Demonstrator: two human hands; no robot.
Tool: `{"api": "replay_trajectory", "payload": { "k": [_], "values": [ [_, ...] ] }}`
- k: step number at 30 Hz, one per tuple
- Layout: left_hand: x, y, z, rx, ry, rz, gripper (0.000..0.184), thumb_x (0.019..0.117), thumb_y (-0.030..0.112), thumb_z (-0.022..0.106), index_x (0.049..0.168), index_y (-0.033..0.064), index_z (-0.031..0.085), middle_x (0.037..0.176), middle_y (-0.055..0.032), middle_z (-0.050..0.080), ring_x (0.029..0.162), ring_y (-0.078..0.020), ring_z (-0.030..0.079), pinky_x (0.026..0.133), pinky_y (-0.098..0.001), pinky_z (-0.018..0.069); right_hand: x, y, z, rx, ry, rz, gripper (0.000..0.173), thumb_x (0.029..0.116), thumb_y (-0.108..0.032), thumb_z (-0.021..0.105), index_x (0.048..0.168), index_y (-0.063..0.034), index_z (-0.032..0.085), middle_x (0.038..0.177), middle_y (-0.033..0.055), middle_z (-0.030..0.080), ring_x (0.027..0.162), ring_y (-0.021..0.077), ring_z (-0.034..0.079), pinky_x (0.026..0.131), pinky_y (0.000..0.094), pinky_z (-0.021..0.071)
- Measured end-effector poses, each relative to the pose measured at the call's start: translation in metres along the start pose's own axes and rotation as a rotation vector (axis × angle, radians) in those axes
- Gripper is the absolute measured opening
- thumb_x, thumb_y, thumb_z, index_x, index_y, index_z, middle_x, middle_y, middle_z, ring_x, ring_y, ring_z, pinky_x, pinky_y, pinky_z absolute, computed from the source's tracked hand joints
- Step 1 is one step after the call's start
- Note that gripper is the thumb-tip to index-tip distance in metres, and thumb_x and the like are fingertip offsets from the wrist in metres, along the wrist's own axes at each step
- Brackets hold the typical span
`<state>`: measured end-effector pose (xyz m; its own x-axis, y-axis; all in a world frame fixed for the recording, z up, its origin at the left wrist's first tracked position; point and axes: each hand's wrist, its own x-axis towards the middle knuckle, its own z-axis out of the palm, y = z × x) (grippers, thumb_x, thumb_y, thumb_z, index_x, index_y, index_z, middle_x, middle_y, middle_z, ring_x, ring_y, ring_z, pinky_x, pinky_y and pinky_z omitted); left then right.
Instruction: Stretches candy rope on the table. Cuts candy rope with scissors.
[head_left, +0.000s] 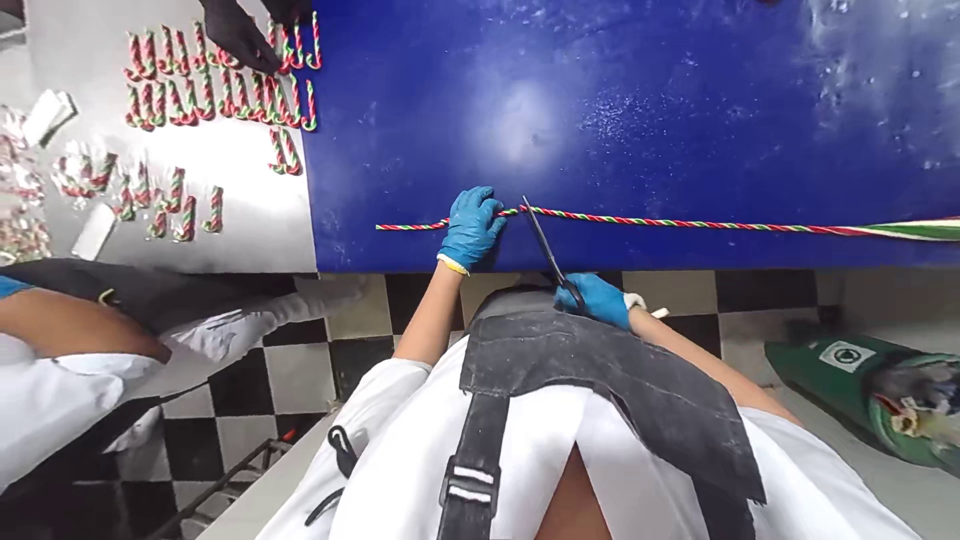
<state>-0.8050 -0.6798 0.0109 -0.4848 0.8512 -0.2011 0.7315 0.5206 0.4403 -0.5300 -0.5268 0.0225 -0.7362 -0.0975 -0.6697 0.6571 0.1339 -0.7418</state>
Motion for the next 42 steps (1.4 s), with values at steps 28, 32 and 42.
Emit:
{"api": "replay_trajectory", "payload": {
  "k": [28, 32, 42],
  "values": [
    [0.086, 0.211, 0.088, 0.061, -0.067, 0.346, 0.054, 0.0913, 0.052, 0.068, 0.134, 0.0184, 0.067, 0.157, -0.0139, 0.047, 0.150, -0.0361, 0.037, 0.125, -0.0575, 0.0229, -0.216, 0.117, -0.134, 0.080, -0.193, 0.272, 0.043, 0.1026, -0.027, 0.058, 0.140, -0.0072, 0.050, 0.103, 0.0028, 0.063, 0.090, 0.0058, 0.059, 0.084, 0.0277, 0.0520],
    [0.098, 0.249, 0.113, 0.071, 0.006, 0.467, 0.027, 0.1033, 0.028, 0.055, 0.106, 0.0106, 0.075, 0.145, -0.0109, 0.061, 0.145, -0.0351, 0.046, 0.125, -0.0567, 0.0257, -0.215, 0.117, -0.151, 0.210, -0.171, 0.221, 0.036, 0.1050, -0.038, 0.045, 0.125, -0.0103, 0.058, 0.088, -0.0094, 0.059, 0.077, -0.0041, 0.057, 0.075, 0.0164, 0.0505],
    [0.074, 0.238, 0.104, -0.048, 0.020, 0.355, 0.039, 0.1017, 0.042, 0.056, 0.120, 0.0115, 0.071, 0.143, -0.0120, 0.062, 0.144, -0.0330, 0.046, 0.126, -0.0534, 0.0257, -0.174, 0.052, -0.161, -0.239, 0.095, 0.384, 0.025, 0.1068, -0.022, 0.057, 0.109, -0.0012, 0.072, 0.098, 0.0101, 0.072, 0.089, 0.0122, 0.064, 0.085, 0.0322, 0.0514]
  ]
}}
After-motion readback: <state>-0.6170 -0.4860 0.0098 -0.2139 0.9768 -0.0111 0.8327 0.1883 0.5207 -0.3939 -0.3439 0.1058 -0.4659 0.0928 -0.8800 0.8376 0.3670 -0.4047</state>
